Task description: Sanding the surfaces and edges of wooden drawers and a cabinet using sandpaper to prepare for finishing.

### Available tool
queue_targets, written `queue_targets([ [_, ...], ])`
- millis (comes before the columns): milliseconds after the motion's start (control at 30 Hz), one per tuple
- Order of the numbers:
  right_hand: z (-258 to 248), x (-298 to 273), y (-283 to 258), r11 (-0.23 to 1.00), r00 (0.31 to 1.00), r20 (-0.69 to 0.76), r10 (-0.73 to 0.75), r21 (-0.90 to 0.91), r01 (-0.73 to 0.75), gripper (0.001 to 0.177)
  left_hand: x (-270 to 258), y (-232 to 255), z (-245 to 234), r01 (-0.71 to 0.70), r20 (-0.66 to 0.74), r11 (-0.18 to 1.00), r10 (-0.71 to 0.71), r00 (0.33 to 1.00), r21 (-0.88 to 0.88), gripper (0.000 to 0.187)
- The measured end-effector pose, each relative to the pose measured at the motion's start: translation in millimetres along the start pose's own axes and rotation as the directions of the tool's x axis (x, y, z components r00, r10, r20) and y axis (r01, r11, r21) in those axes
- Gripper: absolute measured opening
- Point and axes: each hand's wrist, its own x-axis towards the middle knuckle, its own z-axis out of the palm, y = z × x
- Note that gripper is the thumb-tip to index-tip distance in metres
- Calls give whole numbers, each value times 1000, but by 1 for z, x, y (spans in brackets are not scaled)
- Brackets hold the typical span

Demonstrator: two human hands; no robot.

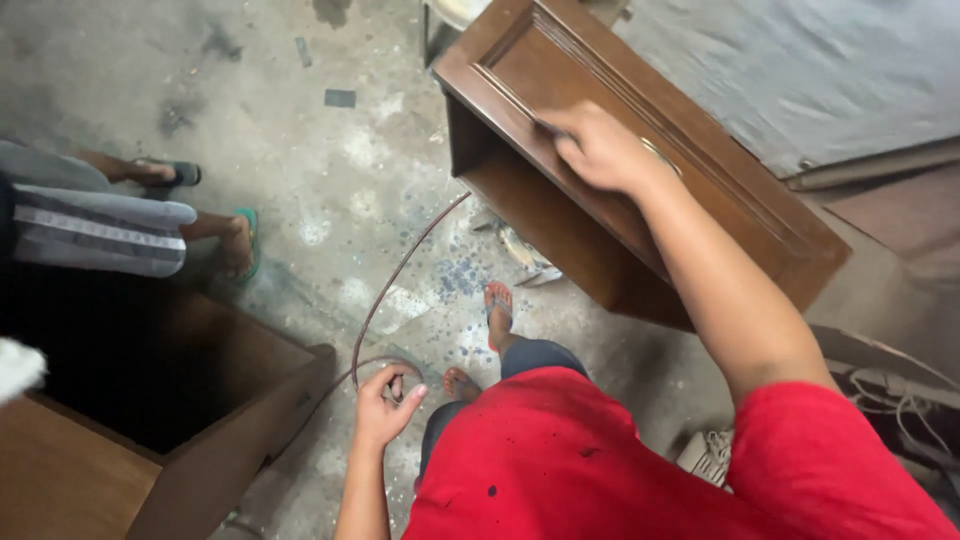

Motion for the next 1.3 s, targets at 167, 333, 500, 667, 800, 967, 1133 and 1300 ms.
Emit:
queue_targets([
  [167,-10,86,3,999,996,85,41,24,-43,50,26,25,-5,-13,-91,1000,11,996,-22,25],
  [333,-26,115,-28,987,982,133,136,64,-145,41,60,56,8,-30,-95,999,31,995,13,22],
  [500,-35,87,-25,973,973,157,167,131,-188,42,132,123,32,-209,-99,972,219,971,105,19],
  [667,-61,19,-35,936,951,153,268,192,-295,34,229,144,53,-449,19,892,449,894,55,7],
  [800,-88,-30,-51,824,851,252,460,237,-516,32,306,180,69,-713,245,653,669,701,255,20],
  [967,-72,-82,-37,666,720,196,666,280,-692,33,360,209,81,-834,520,407,653,551,373,33],
  [1133,-47,-98,-17,612,693,64,718,416,-673,19,390,209,69,-847,676,356,512,530,395,42],
  [1300,-12,-93,12,727,844,-110,525,573,-378,29,421,219,43,-767,698,454,353,623,454,38],
])
